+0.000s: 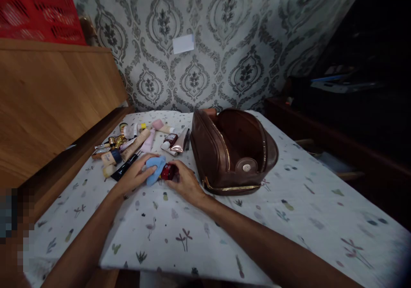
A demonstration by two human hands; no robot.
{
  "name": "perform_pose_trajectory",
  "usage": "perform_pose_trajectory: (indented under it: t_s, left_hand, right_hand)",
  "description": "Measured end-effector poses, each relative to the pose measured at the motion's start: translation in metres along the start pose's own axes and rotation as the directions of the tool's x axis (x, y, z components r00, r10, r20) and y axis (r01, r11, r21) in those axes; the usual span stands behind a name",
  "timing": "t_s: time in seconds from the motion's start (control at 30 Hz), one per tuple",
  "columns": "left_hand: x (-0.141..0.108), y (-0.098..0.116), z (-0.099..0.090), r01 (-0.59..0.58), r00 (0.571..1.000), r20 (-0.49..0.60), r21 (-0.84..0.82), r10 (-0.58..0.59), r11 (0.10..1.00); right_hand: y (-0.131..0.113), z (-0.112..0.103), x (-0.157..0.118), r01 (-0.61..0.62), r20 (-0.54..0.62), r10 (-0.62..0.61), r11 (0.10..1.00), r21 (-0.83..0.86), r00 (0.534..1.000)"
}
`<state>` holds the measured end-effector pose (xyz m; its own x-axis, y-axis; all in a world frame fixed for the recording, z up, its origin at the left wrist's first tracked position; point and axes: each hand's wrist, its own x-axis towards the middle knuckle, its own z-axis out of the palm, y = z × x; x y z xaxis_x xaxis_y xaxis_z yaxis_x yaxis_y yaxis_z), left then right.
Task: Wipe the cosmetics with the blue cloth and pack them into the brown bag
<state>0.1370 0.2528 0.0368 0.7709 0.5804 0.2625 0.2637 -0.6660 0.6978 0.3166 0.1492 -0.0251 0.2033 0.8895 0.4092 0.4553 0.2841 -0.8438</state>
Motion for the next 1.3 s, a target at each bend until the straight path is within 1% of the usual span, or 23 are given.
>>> perform_pose_trajectory:
  t_s: [0.07,0.1,0.17,0.27,0.4,0.47,0.57,0.67,0.77,0.83,1.0,1.3]
  left_hand:
    - [-0.001,0.006,0.009,0.06,0.996,0.062,-0.04,-0.057,0.997]
    - [-0.001,0.008,0.013,0.084,0.995,0.065,-0.049,-0.08,0.995]
    - [0.001,0.008,0.018,0.102,0.995,0.025,-0.07,-0.101,0.992]
    - [0.005,0.002,0.021,0.128,0.99,-0.042,-0.133,-0.135,0.983]
    - [0.009,-0.007,0.02,0.245,0.964,-0.052,-0.215,-0.261,0.945]
    - [0.01,-0.008,0.019,0.278,0.953,-0.057,-0.219,-0.296,0.935]
    - [0.011,-0.009,0.019,0.284,0.951,-0.061,-0.209,-0.302,0.936]
    - [0.01,-0.011,0.018,0.284,0.954,-0.039,-0.201,-0.298,0.937]
    - [0.008,-0.015,0.016,0.258,0.964,0.0,-0.21,-0.264,0.943]
    - [0.007,-0.017,0.016,0.229,0.973,0.012,-0.219,-0.233,0.948]
    - [0.007,-0.02,0.016,0.19,0.982,0.027,-0.218,-0.189,0.957]
    - [0.007,-0.024,0.016,0.194,0.98,0.001,-0.217,-0.198,0.957]
  right_hand:
    - [-0.001,-0.001,0.0,0.023,-0.004,-0.023,1.0,-0.021,1.0]
    - [-0.002,-0.002,0.0,0.034,-0.003,-0.034,0.999,-0.032,0.999]
    - [-0.002,-0.002,0.0,0.074,0.013,-0.073,0.995,-0.061,0.997]
    - [-0.002,-0.001,-0.001,0.171,0.052,-0.166,0.979,-0.11,0.985]
    - [-0.001,0.002,-0.002,0.291,0.094,-0.281,0.95,-0.115,0.955]
    - [0.0,0.003,-0.003,0.318,0.093,-0.309,0.942,-0.108,0.947]
    - [0.001,0.003,-0.003,0.291,0.077,-0.284,0.951,-0.104,0.956]
    - [0.001,0.003,-0.003,0.215,0.068,-0.209,0.972,-0.1,0.976]
    - [0.002,0.002,-0.003,0.146,0.072,-0.14,0.985,-0.091,0.987]
    - [0.002,0.002,-0.003,0.123,0.089,-0.115,0.989,-0.086,0.989]
    - [-0.002,0.0,-0.003,0.102,0.091,-0.095,0.992,-0.074,0.991]
    - [-0.004,-0.001,-0.001,0.081,0.087,-0.074,0.993,-0.085,0.994]
